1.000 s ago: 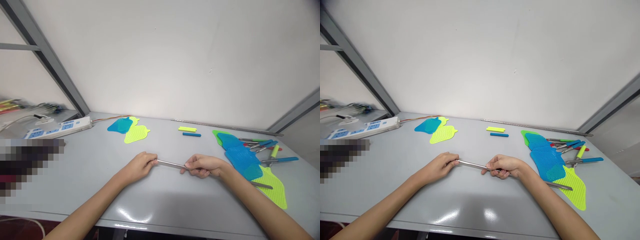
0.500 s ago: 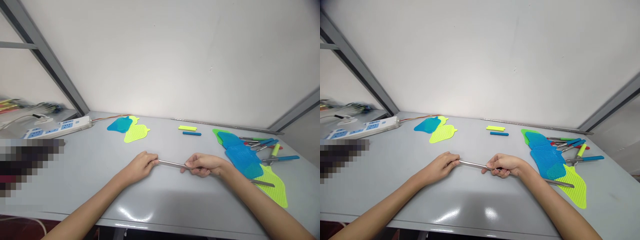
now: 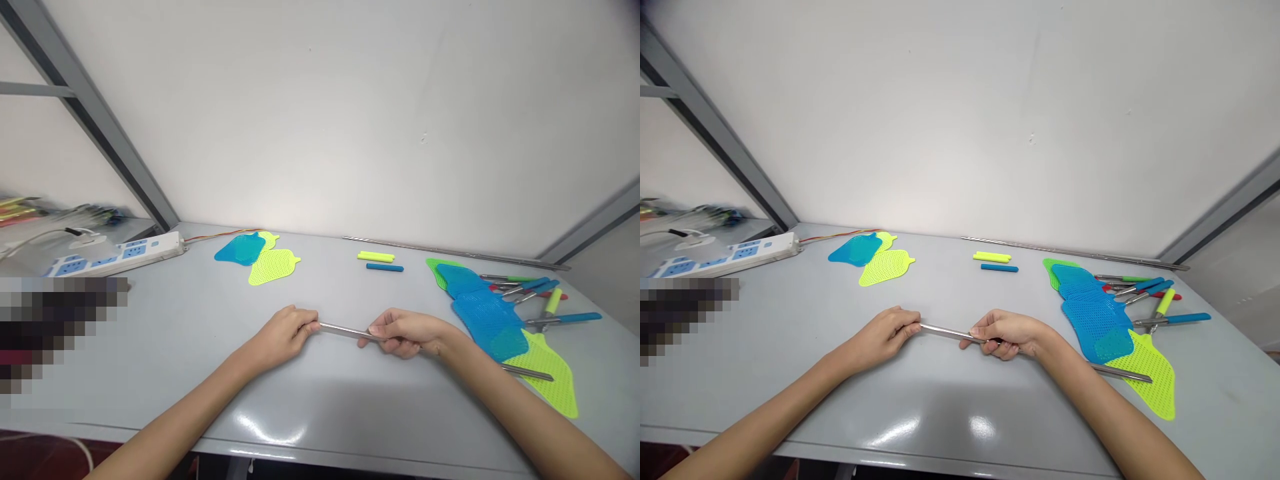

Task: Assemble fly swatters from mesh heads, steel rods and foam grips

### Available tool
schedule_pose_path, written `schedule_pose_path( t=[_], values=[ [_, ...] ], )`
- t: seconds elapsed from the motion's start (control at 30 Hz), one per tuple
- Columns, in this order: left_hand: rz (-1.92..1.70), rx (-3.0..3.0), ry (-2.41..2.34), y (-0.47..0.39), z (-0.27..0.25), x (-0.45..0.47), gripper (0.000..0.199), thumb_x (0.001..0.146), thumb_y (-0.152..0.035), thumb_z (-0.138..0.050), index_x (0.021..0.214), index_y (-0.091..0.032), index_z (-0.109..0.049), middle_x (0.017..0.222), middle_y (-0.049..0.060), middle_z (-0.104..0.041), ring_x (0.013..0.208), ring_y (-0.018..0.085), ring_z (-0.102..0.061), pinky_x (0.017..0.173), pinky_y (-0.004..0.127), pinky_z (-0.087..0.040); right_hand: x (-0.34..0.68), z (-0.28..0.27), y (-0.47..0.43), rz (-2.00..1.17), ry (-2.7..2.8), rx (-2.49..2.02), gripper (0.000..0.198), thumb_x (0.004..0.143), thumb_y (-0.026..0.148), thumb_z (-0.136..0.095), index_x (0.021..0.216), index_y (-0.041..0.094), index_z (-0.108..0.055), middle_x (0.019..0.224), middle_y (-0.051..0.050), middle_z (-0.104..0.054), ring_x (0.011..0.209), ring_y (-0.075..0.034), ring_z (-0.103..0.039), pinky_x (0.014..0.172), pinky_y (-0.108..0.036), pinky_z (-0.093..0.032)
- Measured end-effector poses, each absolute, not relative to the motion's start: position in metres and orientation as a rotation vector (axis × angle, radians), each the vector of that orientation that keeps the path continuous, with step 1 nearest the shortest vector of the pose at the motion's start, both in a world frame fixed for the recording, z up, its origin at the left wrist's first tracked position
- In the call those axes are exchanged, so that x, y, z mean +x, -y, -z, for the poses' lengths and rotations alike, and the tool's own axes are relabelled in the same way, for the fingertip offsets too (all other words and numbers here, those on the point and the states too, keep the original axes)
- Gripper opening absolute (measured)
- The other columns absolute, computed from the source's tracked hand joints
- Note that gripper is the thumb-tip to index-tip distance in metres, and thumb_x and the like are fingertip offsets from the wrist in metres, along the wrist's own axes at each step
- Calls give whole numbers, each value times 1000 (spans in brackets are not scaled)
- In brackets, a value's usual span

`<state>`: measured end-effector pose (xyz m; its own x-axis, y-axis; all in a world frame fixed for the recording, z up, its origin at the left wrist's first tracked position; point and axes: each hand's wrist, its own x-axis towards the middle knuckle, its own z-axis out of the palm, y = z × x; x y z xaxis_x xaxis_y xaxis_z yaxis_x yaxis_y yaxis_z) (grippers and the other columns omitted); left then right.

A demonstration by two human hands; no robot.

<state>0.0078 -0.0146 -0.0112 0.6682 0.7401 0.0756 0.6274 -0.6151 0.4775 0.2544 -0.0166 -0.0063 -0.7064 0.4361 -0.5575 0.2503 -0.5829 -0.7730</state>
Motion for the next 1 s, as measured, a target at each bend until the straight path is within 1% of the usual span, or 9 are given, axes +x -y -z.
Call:
schedule_pose_path(
  t=[0.17,0.47,0.7,0.8,0.9,1.0],
  values=[
    [-356,2470,-966,25,13,22,31,86,-28,-30,59,-19,-41,52,-3,-43,57,13,-44,60,23,-34,239,5,24,-2473,1341,-1098,34,75,35,-50,97,10,-57,49,7,-27,35,-1,-14,30,-15,-9],
    [-367,2483,-950,18,7,20,32,87,-28,-26,61,-19,-42,56,-3,-46,57,13,-45,60,24,-33,235,6,24,-2339,1410,-1126,36,74,41,-50,93,11,-58,52,6,-33,35,-1,-17,31,-17,-8],
    [-393,2484,-947,11,2,14,28,86,-26,-29,63,-19,-43,59,-4,-47,58,12,-44,59,22,-32,239,2,22,-2236,1459,-1145,39,76,46,-45,88,11,-58,60,0,-47,38,-2,-29,32,-16,-16],
    [-406,2477,-968,6,1,9,28,86,-25,-28,62,-19,-42,58,-4,-45,57,11,-44,57,21,-31,245,1,19,-2191,1503,-1202,40,75,47,-45,87,11,-59,60,-1,-48,39,-3,-33,32,-16,-19],
    [-421,2468,-1006,1,0,2,28,86,-25,-27,63,-19,-41,59,-4,-43,56,11,-43,55,21,-31,254,-1,15,-2148,1526,-1240,41,74,47,-46,86,11,-60,61,-1,-48,38,-2,-33,32,-16,-21],
    [-425,2461,-1041,-4,-2,-4,29,86,-26,-26,62,-18,-40,58,-4,-41,56,11,-42,54,21,-30,262,-4,11,-2141,1569,-1254,41,75,47,-46,88,10,-60,61,-1,-47,37,-2,-32,32,-16,-22]
  ],
)
